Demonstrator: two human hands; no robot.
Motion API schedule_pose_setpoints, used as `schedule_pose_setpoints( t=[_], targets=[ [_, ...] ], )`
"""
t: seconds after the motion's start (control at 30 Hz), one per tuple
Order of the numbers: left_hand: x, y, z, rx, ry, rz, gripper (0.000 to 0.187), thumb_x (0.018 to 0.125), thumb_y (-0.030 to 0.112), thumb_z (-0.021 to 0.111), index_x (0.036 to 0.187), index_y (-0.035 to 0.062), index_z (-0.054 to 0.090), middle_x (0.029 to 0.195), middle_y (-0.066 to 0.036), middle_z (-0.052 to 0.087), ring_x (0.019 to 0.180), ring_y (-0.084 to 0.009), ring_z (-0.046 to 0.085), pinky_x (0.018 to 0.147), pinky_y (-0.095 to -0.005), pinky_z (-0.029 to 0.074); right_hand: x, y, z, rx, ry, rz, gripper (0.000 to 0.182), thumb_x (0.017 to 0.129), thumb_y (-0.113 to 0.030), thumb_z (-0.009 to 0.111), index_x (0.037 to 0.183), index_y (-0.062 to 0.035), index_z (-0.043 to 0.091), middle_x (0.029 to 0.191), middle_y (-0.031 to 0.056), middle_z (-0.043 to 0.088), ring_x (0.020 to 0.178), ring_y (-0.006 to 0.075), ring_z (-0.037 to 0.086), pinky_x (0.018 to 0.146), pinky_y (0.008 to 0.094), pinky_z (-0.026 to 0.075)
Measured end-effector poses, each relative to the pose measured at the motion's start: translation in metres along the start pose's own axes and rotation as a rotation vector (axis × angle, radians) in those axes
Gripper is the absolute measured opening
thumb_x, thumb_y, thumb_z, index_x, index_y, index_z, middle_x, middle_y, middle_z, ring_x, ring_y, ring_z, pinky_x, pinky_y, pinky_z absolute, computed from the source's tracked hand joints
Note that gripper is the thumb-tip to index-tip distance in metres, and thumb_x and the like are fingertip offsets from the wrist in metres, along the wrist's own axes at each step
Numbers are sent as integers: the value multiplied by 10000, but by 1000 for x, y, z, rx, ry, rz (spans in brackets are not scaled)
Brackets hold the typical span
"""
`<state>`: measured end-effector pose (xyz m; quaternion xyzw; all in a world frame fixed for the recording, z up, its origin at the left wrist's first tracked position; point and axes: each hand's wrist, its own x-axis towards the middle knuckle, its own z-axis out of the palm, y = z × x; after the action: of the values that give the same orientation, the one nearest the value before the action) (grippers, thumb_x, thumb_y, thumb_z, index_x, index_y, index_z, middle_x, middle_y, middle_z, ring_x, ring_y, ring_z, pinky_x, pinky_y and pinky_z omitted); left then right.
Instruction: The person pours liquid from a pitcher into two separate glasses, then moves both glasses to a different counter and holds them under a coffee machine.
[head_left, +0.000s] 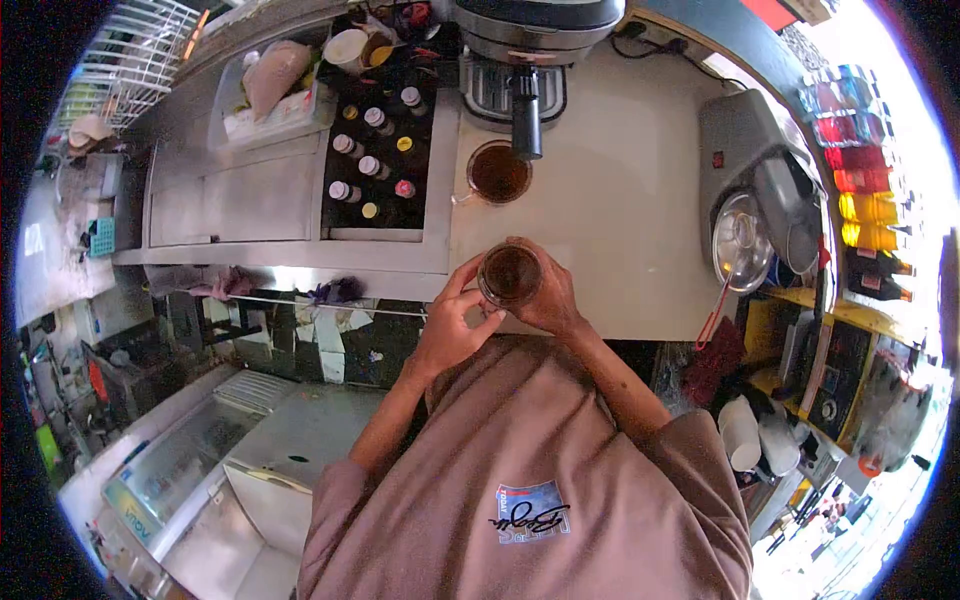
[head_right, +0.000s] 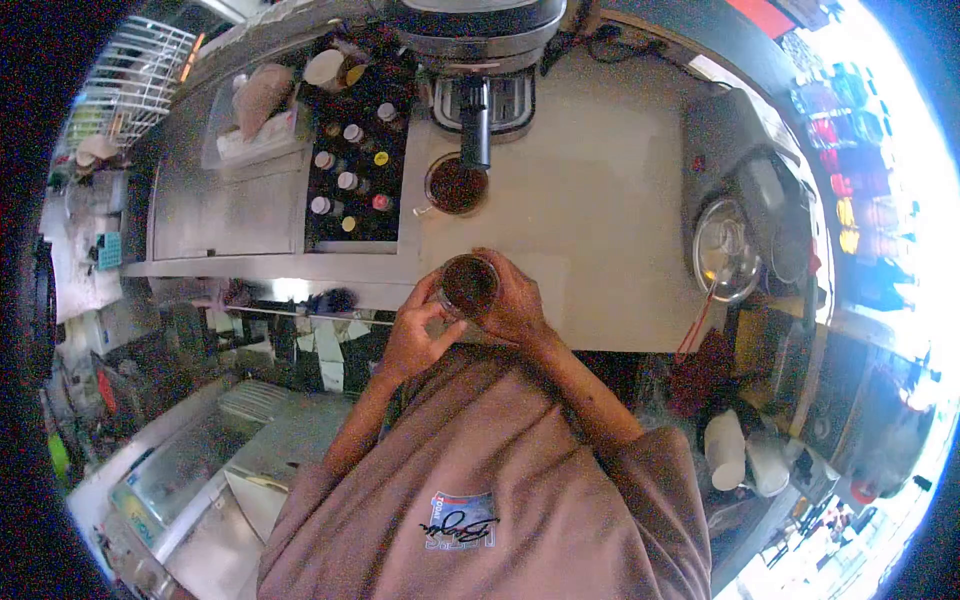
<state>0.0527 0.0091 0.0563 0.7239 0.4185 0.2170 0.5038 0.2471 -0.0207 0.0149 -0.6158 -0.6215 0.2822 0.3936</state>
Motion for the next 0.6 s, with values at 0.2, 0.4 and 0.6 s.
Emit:
schedule_pose_setpoints(
  t=[0.2,0.4,0.6],
  targets=[
    [1,1,-7,-66,19,-85,193,824,158,781,848,-13,694,1500,-203,489,1308,-361,559,1053,-426,467,8,0,2,30,-55,34,746,734,-270,884,1347,-57,517,1190,160,700,1091,354,689,916,445,565],
    [7,-1,-9,-14,50,-21,195,829,169,775,822,-12,703,1501,-184,503,1291,-346,582,1029,-421,498,15,1,5,-2,-75,88,745,725,-281,893,1339,-61,532,1197,148,698,1096,343,688,922,435,562],
    [8,-6,-9,-3,45,39,191,814,175,793,827,4,708,1484,-182,524,1320,-355,559,1069,-431,474,9,0,3,-1,-57,74,748,727,-316,896,1333,-67,535,1203,143,694,1091,340,687,914,438,561]
  ],
)
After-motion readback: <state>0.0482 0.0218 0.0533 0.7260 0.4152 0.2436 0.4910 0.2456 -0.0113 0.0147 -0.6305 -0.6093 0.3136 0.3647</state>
